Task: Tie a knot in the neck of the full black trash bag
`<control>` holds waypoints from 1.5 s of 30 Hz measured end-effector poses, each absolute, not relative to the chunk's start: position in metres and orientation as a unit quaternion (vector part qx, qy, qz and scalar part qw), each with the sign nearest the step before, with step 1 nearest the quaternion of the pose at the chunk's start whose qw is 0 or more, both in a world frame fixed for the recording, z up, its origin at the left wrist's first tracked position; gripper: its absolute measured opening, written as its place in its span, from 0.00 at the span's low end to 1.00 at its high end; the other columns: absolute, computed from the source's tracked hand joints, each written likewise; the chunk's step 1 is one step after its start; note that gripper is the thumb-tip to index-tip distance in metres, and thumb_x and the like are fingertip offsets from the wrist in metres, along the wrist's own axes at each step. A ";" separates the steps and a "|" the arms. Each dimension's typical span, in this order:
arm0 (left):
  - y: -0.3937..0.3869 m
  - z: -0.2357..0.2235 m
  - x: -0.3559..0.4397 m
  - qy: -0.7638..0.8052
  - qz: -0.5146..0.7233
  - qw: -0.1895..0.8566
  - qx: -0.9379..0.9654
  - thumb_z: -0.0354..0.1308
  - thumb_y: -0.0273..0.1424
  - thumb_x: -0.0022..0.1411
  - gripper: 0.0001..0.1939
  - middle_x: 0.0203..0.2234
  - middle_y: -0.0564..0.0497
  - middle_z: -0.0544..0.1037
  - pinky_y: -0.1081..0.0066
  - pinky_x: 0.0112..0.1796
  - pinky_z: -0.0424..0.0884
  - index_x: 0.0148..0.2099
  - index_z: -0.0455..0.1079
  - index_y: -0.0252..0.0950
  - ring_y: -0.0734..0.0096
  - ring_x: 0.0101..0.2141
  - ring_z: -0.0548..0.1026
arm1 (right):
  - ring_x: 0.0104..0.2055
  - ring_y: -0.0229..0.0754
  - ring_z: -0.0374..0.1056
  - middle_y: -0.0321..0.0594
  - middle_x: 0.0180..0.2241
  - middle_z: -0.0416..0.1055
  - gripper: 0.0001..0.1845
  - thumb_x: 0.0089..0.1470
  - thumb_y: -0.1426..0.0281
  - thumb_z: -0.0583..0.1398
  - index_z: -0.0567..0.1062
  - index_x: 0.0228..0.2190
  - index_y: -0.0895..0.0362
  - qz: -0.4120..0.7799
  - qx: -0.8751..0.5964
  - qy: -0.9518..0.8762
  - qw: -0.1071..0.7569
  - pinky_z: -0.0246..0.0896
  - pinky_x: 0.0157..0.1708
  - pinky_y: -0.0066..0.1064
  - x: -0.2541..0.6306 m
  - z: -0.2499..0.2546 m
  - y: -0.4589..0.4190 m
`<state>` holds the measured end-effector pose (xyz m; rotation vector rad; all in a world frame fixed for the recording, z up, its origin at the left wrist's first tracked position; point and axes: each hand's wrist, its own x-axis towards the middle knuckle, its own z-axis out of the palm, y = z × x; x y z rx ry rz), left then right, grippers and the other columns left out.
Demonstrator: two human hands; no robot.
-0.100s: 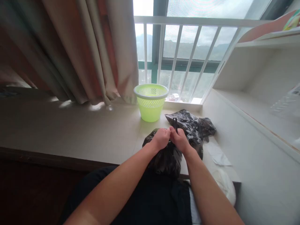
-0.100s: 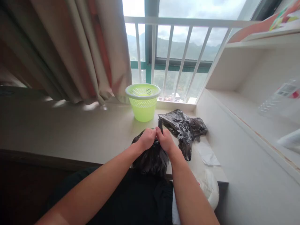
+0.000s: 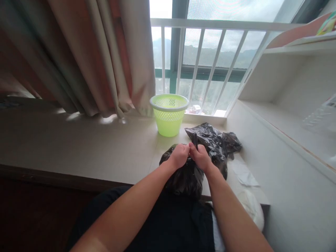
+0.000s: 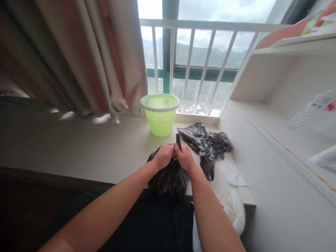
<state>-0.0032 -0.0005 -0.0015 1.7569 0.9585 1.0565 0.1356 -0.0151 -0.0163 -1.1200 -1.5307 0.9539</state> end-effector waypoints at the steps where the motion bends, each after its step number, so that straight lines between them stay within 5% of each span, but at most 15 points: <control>1: -0.001 -0.001 -0.005 0.377 0.425 0.435 0.699 0.46 0.43 0.68 0.27 0.14 0.57 0.56 0.70 0.25 0.55 0.17 0.55 0.39 0.76 0.20 0.56 | 0.20 0.35 0.46 0.30 0.16 0.49 0.35 0.60 0.38 0.54 0.56 0.17 0.51 0.384 -0.459 -0.631 0.494 0.40 0.19 0.32 0.135 -0.016 -0.016; 8: 0.001 0.018 -0.015 0.349 0.444 0.519 0.642 0.48 0.45 0.68 0.24 0.12 0.60 0.57 0.71 0.24 0.58 0.21 0.55 0.40 0.77 0.17 0.58 | 0.22 0.36 0.48 0.31 0.17 0.51 0.35 0.62 0.41 0.57 0.58 0.16 0.52 0.387 -0.412 -0.608 0.557 0.44 0.23 0.33 0.126 -0.019 -0.020; 13: 0.005 0.022 -0.021 0.392 0.453 0.475 0.645 0.54 0.39 0.63 0.13 0.20 0.57 0.70 0.71 0.32 0.64 0.29 0.61 0.38 0.74 0.25 0.68 | 0.21 0.36 0.44 0.29 0.18 0.45 0.34 0.62 0.42 0.57 0.55 0.18 0.51 0.450 -0.314 -0.505 0.666 0.41 0.22 0.33 0.118 -0.008 -0.023; 18: 0.007 0.027 -0.030 0.422 0.423 0.400 0.695 0.56 0.32 0.57 0.06 0.22 0.59 0.63 0.70 0.32 0.59 0.29 0.62 0.38 0.73 0.27 0.62 | 0.24 0.38 0.50 0.30 0.22 0.48 0.30 0.63 0.43 0.54 0.56 0.22 0.51 0.419 -0.329 -0.500 0.683 0.53 0.25 0.33 0.112 0.002 -0.026; 24: 0.003 0.041 -0.047 0.411 0.376 0.281 0.781 0.55 0.26 0.56 0.01 0.28 0.54 0.69 0.70 0.34 0.63 0.32 0.67 0.37 0.70 0.32 0.67 | 0.38 0.41 0.66 0.36 0.35 0.66 0.09 0.55 0.65 0.60 0.66 0.39 0.50 0.384 -0.311 -0.518 0.699 0.65 0.43 0.34 0.108 -0.009 -0.024; 28: 0.003 0.041 -0.057 0.410 0.367 0.219 0.806 0.57 0.26 0.57 0.02 0.29 0.54 0.69 0.70 0.34 0.64 0.32 0.69 0.37 0.69 0.32 0.68 | 0.41 0.43 0.67 0.38 0.39 0.69 0.17 0.50 0.71 0.57 0.69 0.44 0.51 0.342 -0.388 -0.556 0.651 0.64 0.45 0.36 0.112 -0.013 -0.021; 32: 0.005 0.034 -0.062 0.402 0.389 0.194 0.806 0.56 0.24 0.59 0.04 0.30 0.54 0.71 0.70 0.37 0.66 0.35 0.72 0.37 0.70 0.32 0.70 | 0.42 0.46 0.68 0.40 0.36 0.72 0.16 0.59 0.65 0.56 0.73 0.48 0.54 0.259 -0.497 -0.606 0.564 0.62 0.48 0.39 0.116 -0.010 -0.021; 38: 0.003 0.029 -0.063 0.369 0.419 0.187 0.808 0.56 0.23 0.60 0.06 0.31 0.53 0.72 0.70 0.40 0.70 0.38 0.74 0.36 0.70 0.34 0.71 | 0.32 0.46 0.68 0.38 0.28 0.73 0.19 0.67 0.59 0.51 0.77 0.46 0.54 0.248 -0.526 -0.667 0.465 0.60 0.36 0.35 0.117 -0.006 -0.023; 45: -0.005 0.021 -0.054 0.327 0.445 0.098 0.828 0.60 0.23 0.60 0.09 0.47 0.46 0.74 0.60 0.57 0.68 0.41 0.77 0.39 0.61 0.51 0.72 | 0.41 0.50 0.73 0.43 0.38 0.79 0.17 0.57 0.70 0.56 0.78 0.46 0.54 0.184 -0.493 -0.735 0.427 0.64 0.43 0.38 0.113 -0.008 -0.024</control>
